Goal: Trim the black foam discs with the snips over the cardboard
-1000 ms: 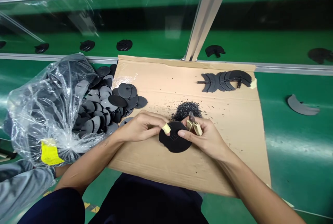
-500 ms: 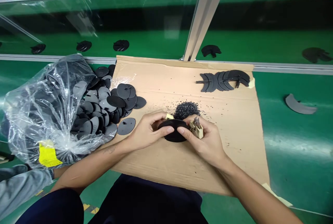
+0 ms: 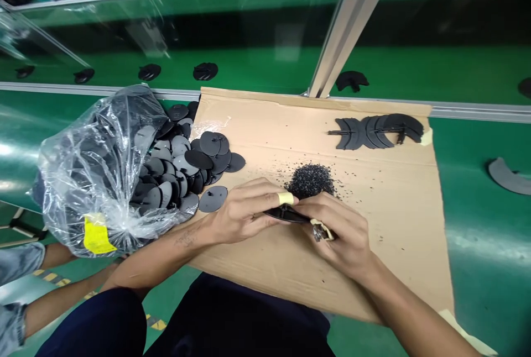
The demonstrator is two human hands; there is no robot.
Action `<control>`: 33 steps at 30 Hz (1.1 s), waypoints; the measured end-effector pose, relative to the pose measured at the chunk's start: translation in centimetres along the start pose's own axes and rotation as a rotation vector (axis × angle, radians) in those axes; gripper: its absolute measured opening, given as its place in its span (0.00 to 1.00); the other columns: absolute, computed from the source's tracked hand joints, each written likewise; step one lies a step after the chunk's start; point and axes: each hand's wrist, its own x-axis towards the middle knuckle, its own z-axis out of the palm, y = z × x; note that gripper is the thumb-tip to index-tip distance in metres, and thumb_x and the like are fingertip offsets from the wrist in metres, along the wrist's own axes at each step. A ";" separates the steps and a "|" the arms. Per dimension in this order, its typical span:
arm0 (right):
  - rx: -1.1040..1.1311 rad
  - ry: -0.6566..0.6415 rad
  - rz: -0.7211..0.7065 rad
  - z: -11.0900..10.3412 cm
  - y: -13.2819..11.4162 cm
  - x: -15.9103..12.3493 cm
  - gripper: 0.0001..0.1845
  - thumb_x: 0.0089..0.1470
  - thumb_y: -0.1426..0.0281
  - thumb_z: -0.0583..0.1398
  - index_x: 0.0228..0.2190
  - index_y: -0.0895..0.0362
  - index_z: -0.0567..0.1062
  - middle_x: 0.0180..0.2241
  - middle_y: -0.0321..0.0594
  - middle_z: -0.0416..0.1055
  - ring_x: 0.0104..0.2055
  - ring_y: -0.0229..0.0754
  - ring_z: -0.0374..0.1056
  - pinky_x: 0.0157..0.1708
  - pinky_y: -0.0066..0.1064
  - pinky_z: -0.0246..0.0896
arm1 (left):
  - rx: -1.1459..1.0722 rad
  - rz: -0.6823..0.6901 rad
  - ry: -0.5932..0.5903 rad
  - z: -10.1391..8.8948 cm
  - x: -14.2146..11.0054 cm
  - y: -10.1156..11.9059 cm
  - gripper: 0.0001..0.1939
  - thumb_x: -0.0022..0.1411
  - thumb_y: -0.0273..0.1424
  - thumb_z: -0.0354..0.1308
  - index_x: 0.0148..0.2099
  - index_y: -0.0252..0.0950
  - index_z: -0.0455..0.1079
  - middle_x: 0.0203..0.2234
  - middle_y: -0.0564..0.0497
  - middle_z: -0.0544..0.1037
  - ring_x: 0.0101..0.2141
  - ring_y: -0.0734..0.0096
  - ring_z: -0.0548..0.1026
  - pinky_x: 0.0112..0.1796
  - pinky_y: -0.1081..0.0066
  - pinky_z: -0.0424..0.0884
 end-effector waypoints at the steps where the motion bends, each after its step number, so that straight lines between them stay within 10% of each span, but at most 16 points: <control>1: 0.011 -0.003 -0.001 0.0 0.0 0.0 0.11 0.61 0.81 0.57 0.43 0.57 0.73 0.36 0.45 0.76 0.36 0.43 0.74 0.34 0.35 0.71 | 0.014 0.012 0.015 0.0 0.0 0.0 0.13 0.66 0.27 0.62 0.53 0.32 0.74 0.39 0.42 0.82 0.40 0.68 0.80 0.40 0.66 0.80; 14: 0.061 -0.039 0.029 0.0 0.0 0.0 0.11 0.61 0.81 0.57 0.42 0.56 0.74 0.35 0.44 0.76 0.36 0.43 0.74 0.32 0.34 0.72 | 0.081 0.072 0.022 -0.2 -0.2 0.1 0.11 0.66 0.25 0.62 0.51 0.31 0.74 0.38 0.42 0.83 0.38 0.68 0.81 0.39 0.67 0.80; 23: 0.095 -0.020 0.063 -0.7 0.1 0.5 0.12 0.59 0.80 0.61 0.43 0.55 0.75 0.37 0.43 0.77 0.37 0.43 0.74 0.34 0.35 0.72 | -0.084 -0.135 -0.052 -0.3 0.2 0.1 0.13 0.68 0.28 0.61 0.54 0.32 0.74 0.43 0.42 0.83 0.43 0.68 0.81 0.45 0.70 0.79; 33: -0.398 -0.146 0.055 -0.7 1.7 -0.1 0.08 0.61 0.77 0.57 0.42 0.59 0.73 0.39 0.48 0.77 0.37 0.47 0.70 0.36 0.39 0.67 | -0.018 -0.164 0.002 -0.1 0.1 0.0 0.09 0.62 0.30 0.67 0.44 0.32 0.78 0.34 0.45 0.83 0.35 0.71 0.80 0.37 0.73 0.77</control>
